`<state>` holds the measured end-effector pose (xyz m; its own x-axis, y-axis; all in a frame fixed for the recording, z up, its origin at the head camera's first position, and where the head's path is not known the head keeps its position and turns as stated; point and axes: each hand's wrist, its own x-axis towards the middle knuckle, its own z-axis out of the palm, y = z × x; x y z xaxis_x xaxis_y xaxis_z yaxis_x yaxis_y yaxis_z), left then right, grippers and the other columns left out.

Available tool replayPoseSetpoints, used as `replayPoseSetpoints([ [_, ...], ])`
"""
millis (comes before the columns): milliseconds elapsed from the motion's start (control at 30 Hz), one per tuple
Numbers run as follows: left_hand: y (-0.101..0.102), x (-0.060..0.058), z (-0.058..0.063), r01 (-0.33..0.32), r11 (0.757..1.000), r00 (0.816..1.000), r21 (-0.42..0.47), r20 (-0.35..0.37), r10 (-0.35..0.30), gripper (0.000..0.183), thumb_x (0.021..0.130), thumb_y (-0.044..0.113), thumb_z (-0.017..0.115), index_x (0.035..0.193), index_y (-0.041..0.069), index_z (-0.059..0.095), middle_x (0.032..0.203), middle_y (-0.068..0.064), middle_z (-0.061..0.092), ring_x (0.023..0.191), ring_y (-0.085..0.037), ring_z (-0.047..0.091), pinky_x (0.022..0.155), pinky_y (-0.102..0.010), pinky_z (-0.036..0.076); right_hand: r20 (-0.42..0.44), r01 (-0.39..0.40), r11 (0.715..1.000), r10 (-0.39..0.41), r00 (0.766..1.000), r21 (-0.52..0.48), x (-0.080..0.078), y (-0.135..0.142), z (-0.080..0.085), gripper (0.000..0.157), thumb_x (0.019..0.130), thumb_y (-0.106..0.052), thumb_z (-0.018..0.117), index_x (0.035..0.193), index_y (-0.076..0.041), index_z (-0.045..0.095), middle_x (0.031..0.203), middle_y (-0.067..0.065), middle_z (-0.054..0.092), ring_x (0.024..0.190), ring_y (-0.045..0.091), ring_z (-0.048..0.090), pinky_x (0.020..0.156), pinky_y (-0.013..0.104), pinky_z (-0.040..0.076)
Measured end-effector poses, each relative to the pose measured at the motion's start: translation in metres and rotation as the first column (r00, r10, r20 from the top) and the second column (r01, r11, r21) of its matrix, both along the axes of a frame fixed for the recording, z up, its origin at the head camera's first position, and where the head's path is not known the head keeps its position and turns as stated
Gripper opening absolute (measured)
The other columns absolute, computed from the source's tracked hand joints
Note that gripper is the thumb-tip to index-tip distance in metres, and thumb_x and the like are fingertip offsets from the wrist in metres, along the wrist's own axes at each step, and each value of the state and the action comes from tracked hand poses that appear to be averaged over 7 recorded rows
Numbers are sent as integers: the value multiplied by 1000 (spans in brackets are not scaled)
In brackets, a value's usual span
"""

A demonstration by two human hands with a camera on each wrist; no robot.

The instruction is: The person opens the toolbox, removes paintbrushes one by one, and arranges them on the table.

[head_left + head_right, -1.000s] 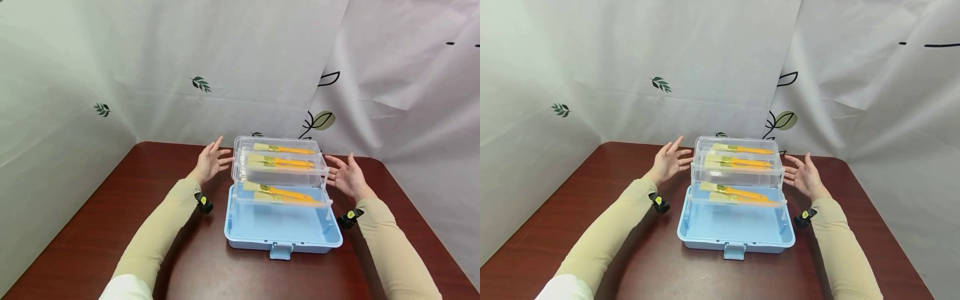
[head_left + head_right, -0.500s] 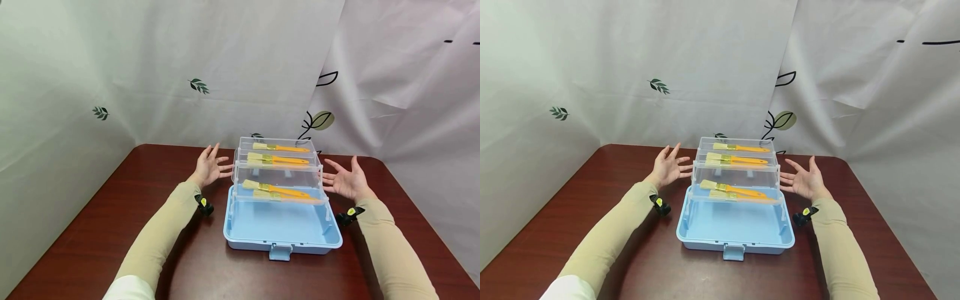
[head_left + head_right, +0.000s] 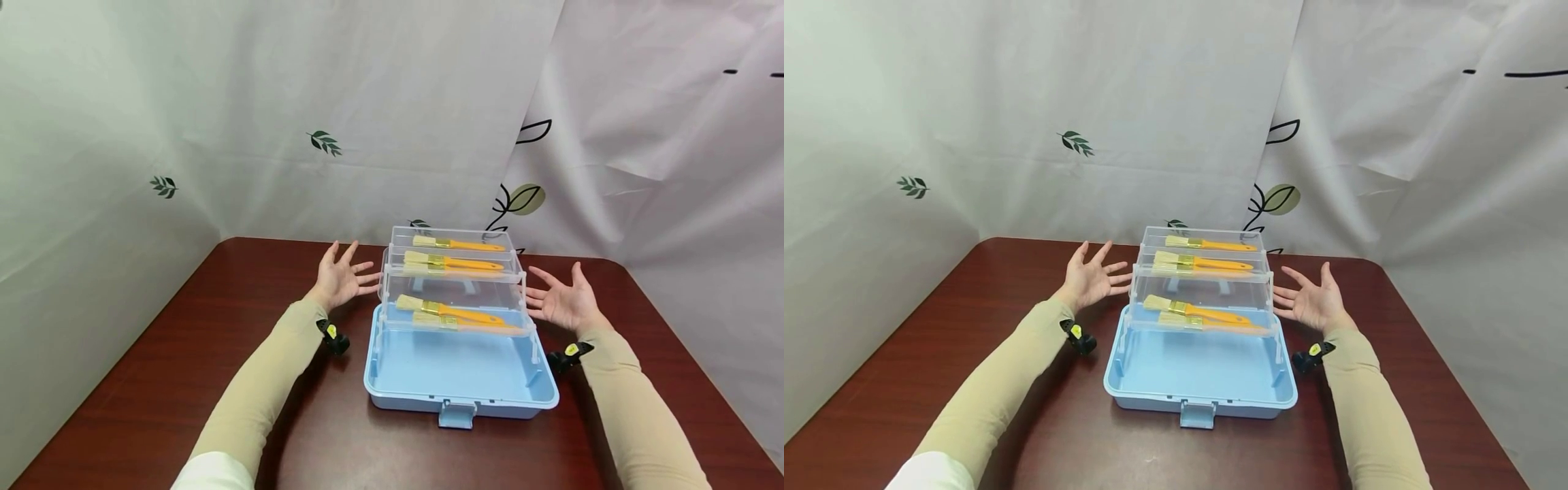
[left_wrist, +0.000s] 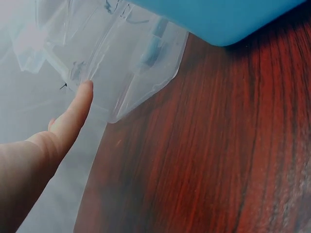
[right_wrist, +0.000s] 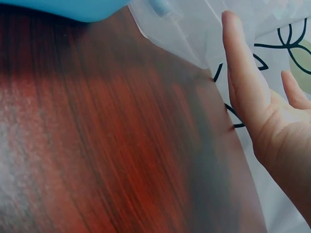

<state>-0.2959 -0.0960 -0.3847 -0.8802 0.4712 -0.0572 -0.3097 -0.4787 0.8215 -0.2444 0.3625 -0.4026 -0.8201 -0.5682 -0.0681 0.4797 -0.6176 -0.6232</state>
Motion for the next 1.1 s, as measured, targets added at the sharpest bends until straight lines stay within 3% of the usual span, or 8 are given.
replayPoseSetpoints([
  [200,-2,0,1,14,1000,1000,5,10,-14,67,94,65,20,152,38,1,157,-18,-6,141,-45,16,111,-60,16,-17,-9,1000,9,1000,17,1,-2,1,70,83,-74,41,127,-21,53,127,18,56,125,35,47,102,53,38],
  [500,-3,1,4,14,999,1000,-31,7,-13,68,94,64,21,153,32,9,157,-19,-3,140,-44,18,110,-60,19,-46,-49,999,49,998,-5,2,-2,0,68,89,-69,32,127,-17,54,128,18,57,121,36,52,100,51,41],
  [733,-8,4,8,56,996,997,-75,-54,-60,67,96,61,19,153,30,6,157,-21,-5,142,-43,15,111,-60,16,-65,41,998,-39,997,37,8,-1,7,62,93,-64,32,124,-15,56,122,15,61,116,30,56,99,46,43],
  [1100,-9,17,30,136,982,973,-134,-171,-158,65,98,56,17,154,26,2,156,-22,3,142,-42,16,111,-60,15,-128,69,998,-67,990,13,20,-2,25,62,97,-57,27,124,-9,57,121,14,60,116,27,54,98,44,43],
])
